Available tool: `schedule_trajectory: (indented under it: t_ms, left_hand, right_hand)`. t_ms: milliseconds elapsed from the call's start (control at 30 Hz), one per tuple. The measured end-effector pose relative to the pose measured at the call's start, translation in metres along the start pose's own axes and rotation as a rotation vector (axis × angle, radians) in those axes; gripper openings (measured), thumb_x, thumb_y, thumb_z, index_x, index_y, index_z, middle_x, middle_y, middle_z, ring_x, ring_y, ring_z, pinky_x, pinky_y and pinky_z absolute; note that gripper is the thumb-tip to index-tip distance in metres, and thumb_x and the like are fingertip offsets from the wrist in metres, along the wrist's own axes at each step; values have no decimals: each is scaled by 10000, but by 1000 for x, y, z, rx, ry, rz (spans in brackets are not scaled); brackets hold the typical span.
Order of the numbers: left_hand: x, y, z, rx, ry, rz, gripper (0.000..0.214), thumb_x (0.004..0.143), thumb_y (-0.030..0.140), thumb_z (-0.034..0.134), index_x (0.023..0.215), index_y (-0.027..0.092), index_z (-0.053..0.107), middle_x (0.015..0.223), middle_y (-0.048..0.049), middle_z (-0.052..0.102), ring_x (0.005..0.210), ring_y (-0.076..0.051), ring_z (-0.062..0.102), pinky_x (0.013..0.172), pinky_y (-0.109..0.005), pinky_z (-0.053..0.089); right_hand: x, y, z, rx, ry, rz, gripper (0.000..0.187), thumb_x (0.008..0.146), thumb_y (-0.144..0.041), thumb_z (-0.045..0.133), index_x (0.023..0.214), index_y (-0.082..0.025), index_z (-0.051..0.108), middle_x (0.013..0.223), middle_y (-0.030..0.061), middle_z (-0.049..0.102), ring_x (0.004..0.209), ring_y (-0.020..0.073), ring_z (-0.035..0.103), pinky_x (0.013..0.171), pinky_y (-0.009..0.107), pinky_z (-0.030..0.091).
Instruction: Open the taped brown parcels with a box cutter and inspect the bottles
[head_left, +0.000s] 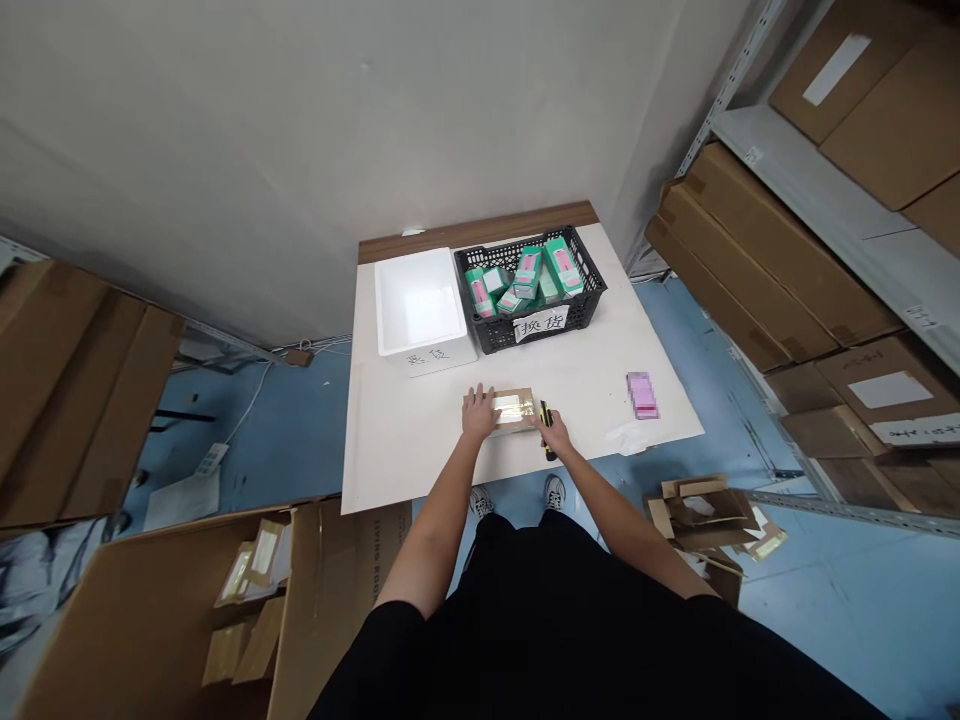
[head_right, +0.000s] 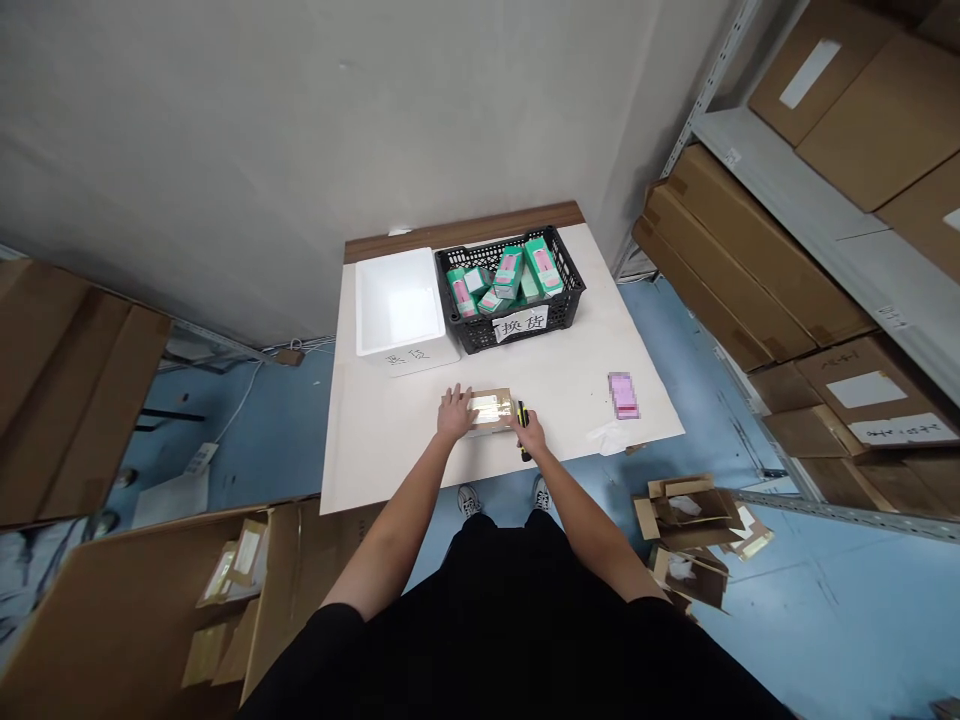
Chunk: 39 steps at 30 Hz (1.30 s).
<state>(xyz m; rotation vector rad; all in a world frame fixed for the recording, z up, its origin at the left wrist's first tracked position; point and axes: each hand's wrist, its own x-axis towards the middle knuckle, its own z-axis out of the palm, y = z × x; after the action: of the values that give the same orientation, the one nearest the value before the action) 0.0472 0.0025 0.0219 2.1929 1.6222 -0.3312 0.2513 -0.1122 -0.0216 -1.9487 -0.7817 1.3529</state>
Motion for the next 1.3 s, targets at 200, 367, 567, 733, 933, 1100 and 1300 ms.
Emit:
schedule_trajectory:
  t_ms: [200,367,567,733,933,1100,1300]
  left_hand:
    - [-21,-30,2,6,-68,-117,648,1068,493,456,1644,203,391,1560,-213,544,1457,-359,483,1209,-503,360]
    - [-46,-31,19,-191,-97,-177,573,1024,526,568,1527,266,478,1407,-146,648,1280,-299,634,978,-374,510]
    - [-47,-40,28,-424,-112,-220,592,994,536,644,1513,283,516,1408,-110,691,1247,-277,690,923,-334,524]
    - [-43,-73,36,-577,-125,-228,572,999,559,646,1476,250,578,1386,-115,736,1255,-285,704,938,-323,526]
    - [-44,-143,41,-763,22,-283,572,1076,451,513,1602,225,495,1561,-113,634,1428,-259,605,1129,-338,485]
    - [-45,-162,51,-870,-61,-307,872,1019,502,609,1743,203,224,1617,-135,576,1457,-301,589,1198,-394,453]
    - [-35,-148,70,-955,-99,-278,965,978,386,651,1765,210,120,1692,-111,479,1532,-297,504,1248,-397,414]
  right_hand:
    - [25,-41,42,-244,283,88,578,880,-567,762,1278,-250,486,1110,90,744,961,259,755,717,301,601]
    - [62,-85,38,-297,294,96,499,865,-479,815,1204,-225,551,1113,137,760,977,294,766,737,331,609]
    - [46,-63,32,276,250,119,174,1033,-389,591,1026,-221,548,873,67,757,764,197,778,633,259,611]
    - [16,-49,66,490,22,122,211,936,-319,762,1061,-218,626,1150,115,789,1083,226,781,752,284,670]
    - [28,-87,124,515,-108,39,349,911,-494,787,1079,-244,610,1168,113,792,1083,257,780,825,354,660]
    - [31,-73,146,209,65,3,498,811,-667,726,1008,-218,636,978,66,775,1004,237,748,815,300,605]
    - [18,-48,153,73,50,38,551,793,-710,623,1021,-211,671,1024,98,775,1029,263,734,871,327,576]
